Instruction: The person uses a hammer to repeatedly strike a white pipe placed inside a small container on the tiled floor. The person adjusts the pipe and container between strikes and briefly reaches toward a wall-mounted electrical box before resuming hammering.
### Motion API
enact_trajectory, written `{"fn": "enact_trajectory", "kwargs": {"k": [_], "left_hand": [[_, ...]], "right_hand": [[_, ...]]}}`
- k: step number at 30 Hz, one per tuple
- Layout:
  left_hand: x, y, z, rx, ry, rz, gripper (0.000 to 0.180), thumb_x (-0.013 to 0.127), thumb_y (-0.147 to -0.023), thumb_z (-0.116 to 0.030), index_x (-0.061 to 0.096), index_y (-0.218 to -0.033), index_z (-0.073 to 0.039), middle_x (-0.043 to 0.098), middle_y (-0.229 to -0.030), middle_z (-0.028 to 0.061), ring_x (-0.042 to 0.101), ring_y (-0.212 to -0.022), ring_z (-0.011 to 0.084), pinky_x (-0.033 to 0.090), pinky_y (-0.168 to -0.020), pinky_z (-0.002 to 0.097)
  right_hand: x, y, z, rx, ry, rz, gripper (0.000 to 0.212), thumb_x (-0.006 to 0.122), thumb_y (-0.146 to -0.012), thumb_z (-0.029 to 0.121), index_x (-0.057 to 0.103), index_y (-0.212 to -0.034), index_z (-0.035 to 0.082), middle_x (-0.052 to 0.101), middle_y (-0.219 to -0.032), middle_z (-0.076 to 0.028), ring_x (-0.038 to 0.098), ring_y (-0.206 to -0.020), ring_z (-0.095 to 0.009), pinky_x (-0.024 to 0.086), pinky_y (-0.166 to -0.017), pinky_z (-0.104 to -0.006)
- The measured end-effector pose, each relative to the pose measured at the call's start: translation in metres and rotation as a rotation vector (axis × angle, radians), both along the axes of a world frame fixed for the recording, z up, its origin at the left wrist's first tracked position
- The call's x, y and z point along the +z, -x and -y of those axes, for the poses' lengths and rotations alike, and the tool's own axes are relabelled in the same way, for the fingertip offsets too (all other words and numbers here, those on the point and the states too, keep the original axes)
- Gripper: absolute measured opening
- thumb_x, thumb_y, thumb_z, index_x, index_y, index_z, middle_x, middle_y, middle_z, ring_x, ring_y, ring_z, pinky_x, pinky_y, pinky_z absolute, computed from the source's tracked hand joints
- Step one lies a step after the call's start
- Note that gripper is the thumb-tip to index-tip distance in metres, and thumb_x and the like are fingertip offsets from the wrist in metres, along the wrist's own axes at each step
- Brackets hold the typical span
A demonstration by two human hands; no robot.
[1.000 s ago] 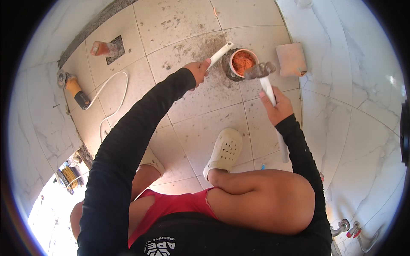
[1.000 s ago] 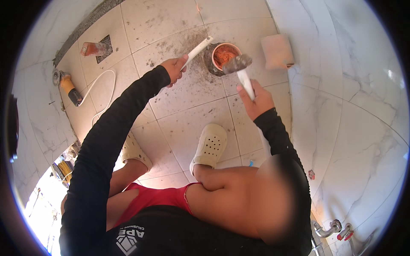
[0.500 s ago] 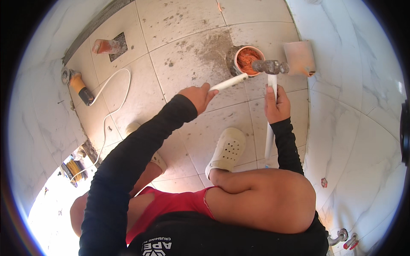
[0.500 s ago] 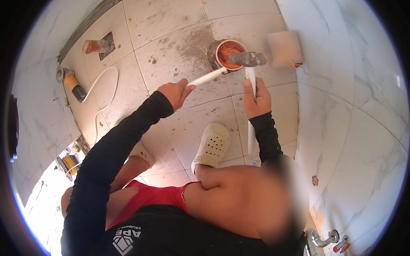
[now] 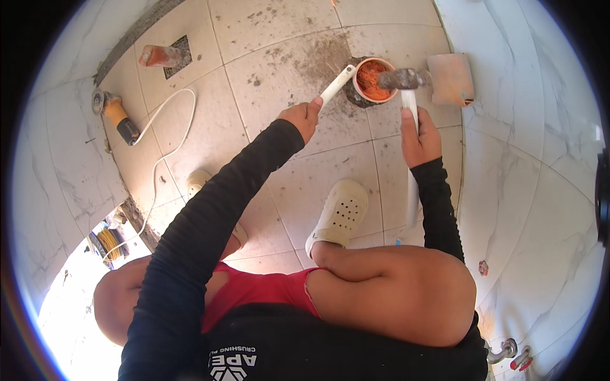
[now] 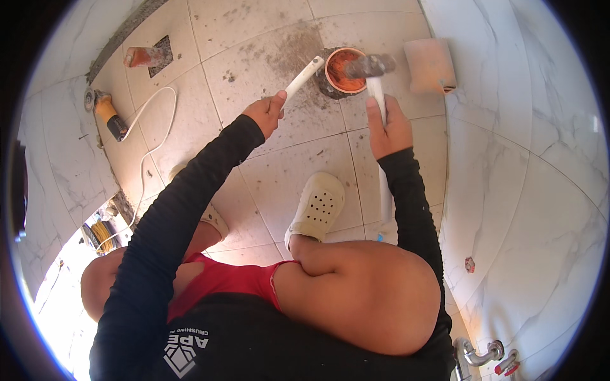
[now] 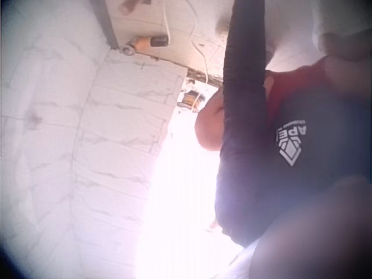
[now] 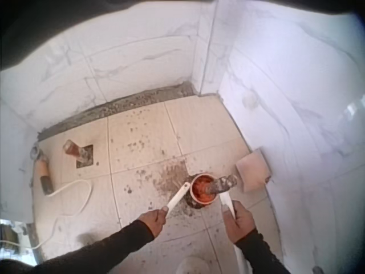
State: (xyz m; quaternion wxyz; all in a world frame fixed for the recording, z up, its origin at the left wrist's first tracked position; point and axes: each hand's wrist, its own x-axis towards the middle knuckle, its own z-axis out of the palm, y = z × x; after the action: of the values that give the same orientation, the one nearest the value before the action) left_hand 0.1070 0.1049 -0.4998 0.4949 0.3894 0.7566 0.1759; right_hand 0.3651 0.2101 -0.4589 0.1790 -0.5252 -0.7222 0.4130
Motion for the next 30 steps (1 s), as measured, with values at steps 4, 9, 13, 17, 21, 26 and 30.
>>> {"fn": "enact_trajectory", "kwargs": {"k": [4, 9, 13, 17, 21, 26, 30], "left_hand": [[0.002, 0.003, -0.009, -0.008, 0.072, 0.015, 0.077, 0.026, -0.099, -0.068, 0.061, -0.085, -0.001, 0.054, -0.063, 0.008, 0.055, -0.059, 0.0218, 0.048, -0.064, 0.0365], [0.003, 0.002, -0.012, -0.102, 0.035, -0.081, 0.077, 0.025, -0.1, -0.066, 0.063, -0.086, 0.0, 0.061, -0.07, 0.0145, 0.061, -0.069, 0.03, 0.049, -0.073, 0.0411], [0.003, 0.001, -0.012, -0.114, 0.046, -0.097, 0.075, 0.025, -0.101, -0.063, 0.063, -0.085, 0.0, 0.063, -0.074, 0.0158, 0.062, -0.073, 0.0321, 0.049, -0.075, 0.0421], [0.0, -0.004, -0.011, -0.109, 0.021, -0.142, 0.074, 0.025, -0.102, -0.062, 0.064, -0.084, -0.001, 0.065, -0.077, 0.0171, 0.064, -0.078, 0.0346, 0.049, -0.078, 0.0434], [-0.006, -0.005, -0.008, -0.11, 0.026, -0.151, 0.074, 0.025, -0.102, -0.061, 0.064, -0.084, -0.001, 0.065, -0.078, 0.0178, 0.064, -0.079, 0.0368, 0.049, -0.078, 0.0445], [-0.012, -0.004, -0.009, -0.112, 0.008, -0.139, 0.073, 0.025, -0.102, -0.06, 0.063, -0.083, 0.0, 0.066, -0.078, 0.0187, 0.064, -0.081, 0.0389, 0.049, -0.08, 0.0455], [-0.007, -0.003, -0.007, -0.08, -0.029, -0.076, 0.072, 0.025, -0.101, -0.064, 0.059, -0.084, -0.003, 0.057, -0.065, 0.0111, 0.058, -0.058, 0.0281, 0.05, -0.06, 0.0412]], "right_hand": [[0.034, 0.031, -0.024, 0.129, -0.106, 0.063, 0.042, 0.055, -0.1, 0.039, 0.06, -0.11, -0.001, 0.066, -0.08, -0.02, 0.065, -0.072, -0.035, 0.051, -0.068, -0.0373], [0.053, 0.055, -0.023, 0.166, -0.253, -0.096, 0.043, 0.054, -0.1, 0.041, 0.058, -0.113, 0.0, 0.066, -0.079, -0.021, 0.067, -0.075, -0.038, 0.052, -0.067, -0.0408], [0.033, 0.071, -0.014, 0.221, -0.161, 0.191, 0.043, 0.051, -0.101, 0.041, 0.055, -0.119, 0.002, 0.067, -0.084, -0.023, 0.067, -0.08, -0.042, 0.053, -0.069, -0.045], [0.026, 0.069, -0.025, 0.217, -0.106, 0.263, 0.045, 0.049, -0.101, 0.044, 0.057, -0.115, 0.002, 0.067, -0.085, -0.024, 0.065, -0.08, -0.044, 0.052, -0.071, -0.0459], [0.034, 0.062, -0.023, 0.138, -0.151, -0.021, 0.045, 0.048, -0.101, 0.045, 0.056, -0.114, 0.003, 0.066, -0.086, -0.026, 0.064, -0.082, -0.047, 0.051, -0.071, -0.0489], [0.022, 0.068, -0.019, 0.273, -0.03, 0.398, 0.044, 0.047, -0.101, 0.044, 0.053, -0.119, 0.004, 0.066, -0.085, -0.025, 0.064, -0.081, -0.046, 0.052, -0.071, -0.0499], [0.007, 0.052, -0.027, 0.219, 0.061, 0.03, 0.047, 0.047, -0.102, 0.046, 0.057, -0.114, 0.002, 0.064, -0.076, -0.02, 0.065, -0.072, -0.038, 0.05, -0.066, -0.0437]]}}
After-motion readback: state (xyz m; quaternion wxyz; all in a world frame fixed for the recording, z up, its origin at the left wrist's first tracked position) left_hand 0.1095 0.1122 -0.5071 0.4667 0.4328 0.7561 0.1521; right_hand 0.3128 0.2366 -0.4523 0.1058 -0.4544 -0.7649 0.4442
